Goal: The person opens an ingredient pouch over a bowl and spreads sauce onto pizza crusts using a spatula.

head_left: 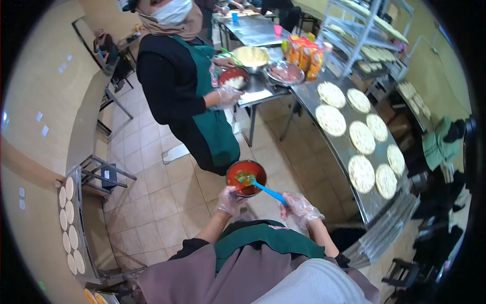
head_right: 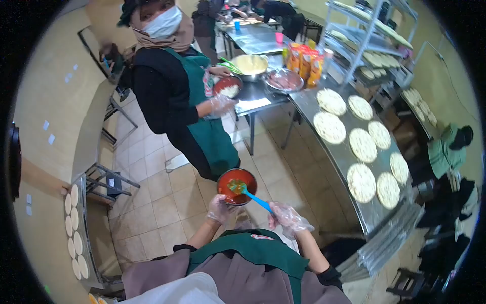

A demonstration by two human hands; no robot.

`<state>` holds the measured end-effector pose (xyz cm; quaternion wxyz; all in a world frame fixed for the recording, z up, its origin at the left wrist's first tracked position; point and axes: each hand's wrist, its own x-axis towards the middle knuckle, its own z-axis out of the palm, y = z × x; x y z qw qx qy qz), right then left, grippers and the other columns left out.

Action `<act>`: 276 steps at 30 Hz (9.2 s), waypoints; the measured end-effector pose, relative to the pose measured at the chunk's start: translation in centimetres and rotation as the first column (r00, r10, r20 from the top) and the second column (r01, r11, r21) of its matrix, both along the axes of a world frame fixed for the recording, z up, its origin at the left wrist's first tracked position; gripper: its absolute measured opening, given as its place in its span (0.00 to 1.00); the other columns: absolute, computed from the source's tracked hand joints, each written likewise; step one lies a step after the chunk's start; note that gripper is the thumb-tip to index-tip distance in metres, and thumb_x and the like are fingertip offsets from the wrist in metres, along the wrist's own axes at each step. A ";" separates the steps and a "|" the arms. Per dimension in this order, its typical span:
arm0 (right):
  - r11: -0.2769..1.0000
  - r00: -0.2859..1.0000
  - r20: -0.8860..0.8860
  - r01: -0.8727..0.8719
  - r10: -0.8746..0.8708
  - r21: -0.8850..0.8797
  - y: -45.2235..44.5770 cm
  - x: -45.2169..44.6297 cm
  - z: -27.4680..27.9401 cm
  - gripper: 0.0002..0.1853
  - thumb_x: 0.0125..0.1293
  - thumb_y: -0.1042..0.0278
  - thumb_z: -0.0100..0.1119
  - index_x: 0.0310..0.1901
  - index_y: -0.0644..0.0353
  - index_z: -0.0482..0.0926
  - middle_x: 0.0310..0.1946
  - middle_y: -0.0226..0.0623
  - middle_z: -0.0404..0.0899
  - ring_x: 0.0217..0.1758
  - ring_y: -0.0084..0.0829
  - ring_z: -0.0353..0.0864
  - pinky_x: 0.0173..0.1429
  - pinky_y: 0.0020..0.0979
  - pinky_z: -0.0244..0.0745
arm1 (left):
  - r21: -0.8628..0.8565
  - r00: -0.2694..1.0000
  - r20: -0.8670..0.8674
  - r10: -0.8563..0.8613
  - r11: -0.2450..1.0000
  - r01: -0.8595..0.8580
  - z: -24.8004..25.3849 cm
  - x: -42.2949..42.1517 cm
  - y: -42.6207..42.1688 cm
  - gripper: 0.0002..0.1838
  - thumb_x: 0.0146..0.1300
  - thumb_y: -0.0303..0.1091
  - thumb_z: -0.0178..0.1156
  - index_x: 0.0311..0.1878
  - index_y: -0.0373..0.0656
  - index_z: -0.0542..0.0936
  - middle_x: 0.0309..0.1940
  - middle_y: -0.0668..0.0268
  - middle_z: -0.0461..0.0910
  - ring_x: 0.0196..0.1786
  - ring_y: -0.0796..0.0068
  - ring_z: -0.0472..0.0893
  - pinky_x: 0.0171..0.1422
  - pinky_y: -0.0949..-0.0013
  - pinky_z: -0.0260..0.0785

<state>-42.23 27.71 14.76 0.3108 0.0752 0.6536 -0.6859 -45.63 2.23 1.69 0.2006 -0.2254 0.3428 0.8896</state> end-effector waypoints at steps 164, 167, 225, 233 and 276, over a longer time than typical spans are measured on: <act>0.906 0.599 -0.776 0.190 0.199 0.379 12.5 -77.2 20.4 0.13 0.61 0.65 0.59 0.44 0.63 0.77 0.39 0.29 0.77 0.42 0.19 0.73 0.47 0.21 0.67 | 0.114 0.694 -0.699 -0.172 0.931 0.345 17.8 -73.0 18.7 0.21 0.64 0.32 0.55 0.58 0.36 0.66 0.52 0.61 0.73 0.54 0.71 0.73 0.58 0.65 0.66; 0.882 0.617 -0.786 0.386 -0.028 0.272 12.4 -74.9 16.4 0.18 0.62 0.60 0.59 0.51 0.59 0.74 0.40 0.30 0.76 0.44 0.20 0.72 0.48 0.22 0.67 | 0.071 0.744 -0.631 -0.222 0.938 0.340 14.8 -72.7 17.6 0.21 0.64 0.34 0.54 0.58 0.38 0.65 0.54 0.59 0.72 0.55 0.65 0.74 0.58 0.62 0.69; 0.750 0.986 -0.123 0.166 -0.113 0.640 1.6 -59.9 -0.5 0.13 0.60 0.63 0.61 0.40 0.63 0.78 0.32 0.30 0.79 0.34 0.23 0.76 0.40 0.29 0.73 | 0.151 0.706 -0.293 -0.645 0.698 0.700 -4.4 -58.0 13.0 0.21 0.52 0.30 0.67 0.50 0.39 0.75 0.41 0.64 0.80 0.42 0.70 0.80 0.48 0.65 0.75; 0.815 0.998 0.006 0.046 -0.060 0.578 1.1 -62.7 0.4 0.15 0.58 0.67 0.62 0.44 0.68 0.77 0.35 0.35 0.81 0.34 0.23 0.78 0.38 0.28 0.75 | 0.398 0.823 -0.165 -0.543 0.727 0.559 -0.3 -58.1 12.4 0.15 0.57 0.32 0.61 0.47 0.38 0.76 0.41 0.62 0.79 0.42 0.72 0.80 0.49 0.66 0.74; 0.771 0.952 0.306 -0.215 0.027 0.600 -0.7 -71.4 -2.7 0.20 0.54 0.74 0.63 0.50 0.64 0.73 0.41 0.38 0.79 0.38 0.28 0.81 0.43 0.29 0.78 | 0.824 0.958 0.004 -0.286 0.544 0.159 -4.3 -61.5 12.7 0.19 0.62 0.37 0.57 0.53 0.38 0.70 0.48 0.56 0.76 0.49 0.62 0.78 0.54 0.55 0.73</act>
